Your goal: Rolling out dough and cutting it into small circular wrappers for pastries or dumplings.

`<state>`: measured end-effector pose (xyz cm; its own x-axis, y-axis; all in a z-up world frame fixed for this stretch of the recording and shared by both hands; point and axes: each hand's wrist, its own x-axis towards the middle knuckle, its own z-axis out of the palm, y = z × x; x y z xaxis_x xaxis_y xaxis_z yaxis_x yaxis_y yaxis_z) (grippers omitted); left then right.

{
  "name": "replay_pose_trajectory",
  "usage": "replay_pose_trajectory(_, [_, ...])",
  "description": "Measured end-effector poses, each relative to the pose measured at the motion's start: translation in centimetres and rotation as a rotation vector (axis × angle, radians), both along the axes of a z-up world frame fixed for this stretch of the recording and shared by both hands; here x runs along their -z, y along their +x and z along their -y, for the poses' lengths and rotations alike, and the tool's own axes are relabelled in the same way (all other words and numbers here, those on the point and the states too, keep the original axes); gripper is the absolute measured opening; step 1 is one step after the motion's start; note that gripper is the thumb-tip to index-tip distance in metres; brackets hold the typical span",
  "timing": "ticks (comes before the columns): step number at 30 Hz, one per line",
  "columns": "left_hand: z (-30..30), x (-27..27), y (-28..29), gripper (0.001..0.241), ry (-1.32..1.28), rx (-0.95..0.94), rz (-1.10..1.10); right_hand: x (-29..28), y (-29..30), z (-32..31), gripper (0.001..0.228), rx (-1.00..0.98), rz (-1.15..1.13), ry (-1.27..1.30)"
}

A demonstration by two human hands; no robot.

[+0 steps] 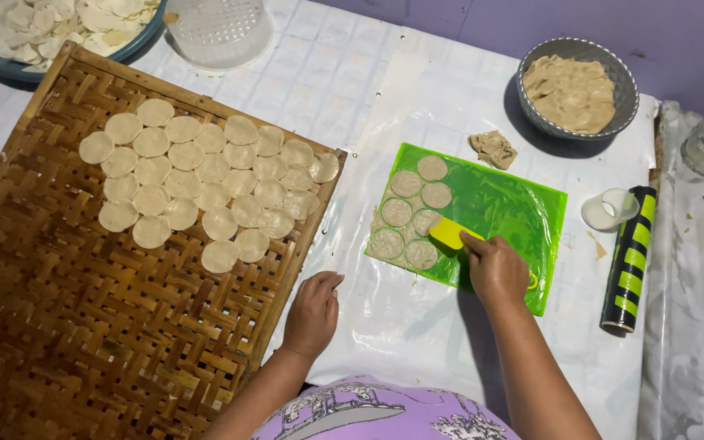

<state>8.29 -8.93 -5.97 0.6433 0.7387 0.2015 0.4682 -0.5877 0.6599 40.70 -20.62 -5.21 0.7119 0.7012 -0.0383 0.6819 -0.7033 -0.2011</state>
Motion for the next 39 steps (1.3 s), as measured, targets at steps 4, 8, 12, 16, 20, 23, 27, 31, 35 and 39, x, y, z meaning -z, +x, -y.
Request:
replay_pose_trajectory(4, [-1.1,0.1,0.3,0.026,-0.171,-0.078,0.092,-2.2,-1.1,-0.7,0.030,-0.030,-0.085,0.141])
replay_pose_trajectory(8, [-2.6,-1.0,1.7,0.027,-0.752,-0.258,0.379,-4.7,-3.1,-1.3,0.031,-0.152,-0.164,0.282])
replay_pose_trajectory(12, [-4.3,-1.6,3.3,0.067,-1.546,-0.177,0.718,-8.0,-6.6,-1.7,0.031,-0.376,-0.289,0.414])
replay_pose_trajectory(16, [-5.1,1.6,3.5,0.071,-1.742,-0.150,0.848,-9.5,-8.8,-1.3,0.028,-0.499,-0.236,0.347])
replay_pose_trajectory(20, [-5.1,-2.4,1.8,0.039,-1.482,-0.212,0.764,-9.8,-10.4,-1.1,0.034,-0.558,0.044,0.200])
replay_pose_trajectory(23, [-5.1,-1.5,0.8,0.030,-1.296,-0.235,0.649,-10.3,-12.1,-1.2,0.034,-0.557,0.109,0.113])
replay_pose_trajectory(27, [-5.0,-1.7,-1.0,0.028,-1.152,-0.329,0.530,-9.3,-13.5,-1.5,0.030,-0.468,0.093,0.020])
replay_pose_trajectory(31, [-6.7,-7.5,-4.9,0.028,-1.066,-0.458,0.491,-8.8,-13.0,-1.4,0.032,-0.421,0.088,-0.041])
replay_pose_trajectory(35, [-8.7,-12.7,-9.2,0.036,-0.790,-0.739,-0.098,-8.2,-12.6,-0.9,0.030,-0.386,0.098,-0.066])
replay_pose_trajectory(39, [-12.2,-7.6,-11.9,0.045,-0.523,-0.603,0.163,-7.4,-12.3,-0.6,0.033,-0.355,0.066,-0.154])
